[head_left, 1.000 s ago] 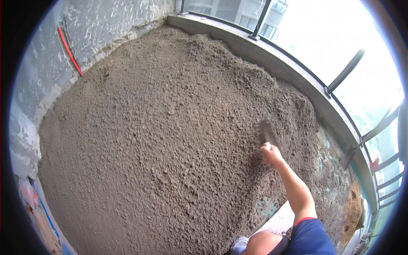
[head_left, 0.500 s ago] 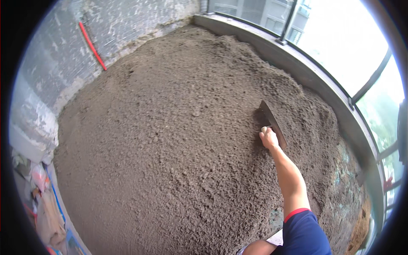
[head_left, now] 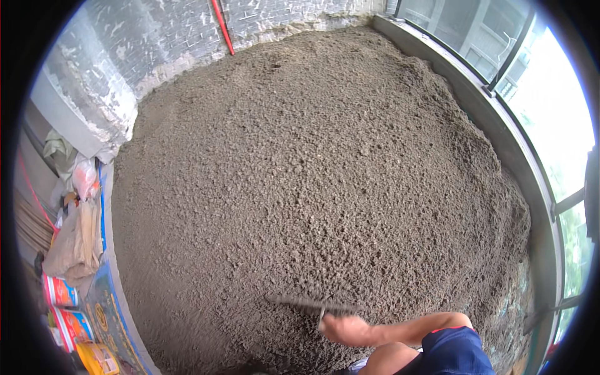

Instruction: Leveling and smoothing sand on a balcony floor in preparation for tile installation.

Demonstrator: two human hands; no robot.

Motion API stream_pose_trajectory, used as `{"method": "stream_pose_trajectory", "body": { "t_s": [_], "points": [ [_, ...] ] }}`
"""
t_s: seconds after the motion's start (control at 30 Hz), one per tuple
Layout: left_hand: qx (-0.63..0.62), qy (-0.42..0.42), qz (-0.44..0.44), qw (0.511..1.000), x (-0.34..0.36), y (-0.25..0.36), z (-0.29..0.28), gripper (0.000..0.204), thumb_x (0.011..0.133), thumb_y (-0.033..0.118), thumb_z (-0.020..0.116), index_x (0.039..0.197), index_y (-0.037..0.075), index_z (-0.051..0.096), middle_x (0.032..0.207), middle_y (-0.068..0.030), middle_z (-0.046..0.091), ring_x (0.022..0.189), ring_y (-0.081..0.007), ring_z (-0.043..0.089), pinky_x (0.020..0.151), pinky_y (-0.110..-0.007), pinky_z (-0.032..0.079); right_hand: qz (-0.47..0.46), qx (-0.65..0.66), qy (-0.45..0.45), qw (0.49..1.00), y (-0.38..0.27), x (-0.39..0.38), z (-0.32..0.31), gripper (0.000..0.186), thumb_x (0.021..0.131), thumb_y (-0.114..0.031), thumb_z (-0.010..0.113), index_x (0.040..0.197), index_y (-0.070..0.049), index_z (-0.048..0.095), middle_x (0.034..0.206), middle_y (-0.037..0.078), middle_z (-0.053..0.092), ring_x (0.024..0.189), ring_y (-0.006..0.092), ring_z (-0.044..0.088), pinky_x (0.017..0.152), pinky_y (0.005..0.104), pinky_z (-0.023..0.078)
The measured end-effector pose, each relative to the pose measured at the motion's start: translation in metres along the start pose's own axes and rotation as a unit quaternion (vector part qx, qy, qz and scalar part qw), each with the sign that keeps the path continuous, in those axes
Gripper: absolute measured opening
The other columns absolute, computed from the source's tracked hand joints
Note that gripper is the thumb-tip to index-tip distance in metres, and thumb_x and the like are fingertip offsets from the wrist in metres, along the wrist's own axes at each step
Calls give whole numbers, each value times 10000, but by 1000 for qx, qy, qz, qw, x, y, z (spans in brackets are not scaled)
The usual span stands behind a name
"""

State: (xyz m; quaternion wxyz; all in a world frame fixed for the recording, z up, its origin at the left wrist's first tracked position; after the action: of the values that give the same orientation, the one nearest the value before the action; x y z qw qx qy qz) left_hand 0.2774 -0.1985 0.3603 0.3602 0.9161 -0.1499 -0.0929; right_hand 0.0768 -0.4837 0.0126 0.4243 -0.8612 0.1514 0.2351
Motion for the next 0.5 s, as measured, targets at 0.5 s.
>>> {"method": "stream_pose_trajectory", "body": {
  "t_s": [0.5],
  "points": [
    [34, 18, -26, 999, -16, -2, -6, 678, 691, 127, 802, 1276, 42, 471, 1161, -128, 555, 1052, -267, 561, 935, -390, 467, 53, 356, 88, 929, 76, 154, -282, 362, 980, -380, 612, 1244, -133, 592, 956, 78, 656, 803, 117, 633, 636, 305, 571]
  ]
}}
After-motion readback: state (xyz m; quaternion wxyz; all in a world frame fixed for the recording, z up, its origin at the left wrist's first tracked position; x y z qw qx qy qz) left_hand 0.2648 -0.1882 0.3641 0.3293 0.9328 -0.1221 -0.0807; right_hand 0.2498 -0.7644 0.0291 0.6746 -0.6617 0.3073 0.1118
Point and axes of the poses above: each hand's wrist, its own x-axis towards the middle knuckle, its own z-axis out of the palm, y = z × x, the point moved 9 cm from there along x, towards the middle knuckle
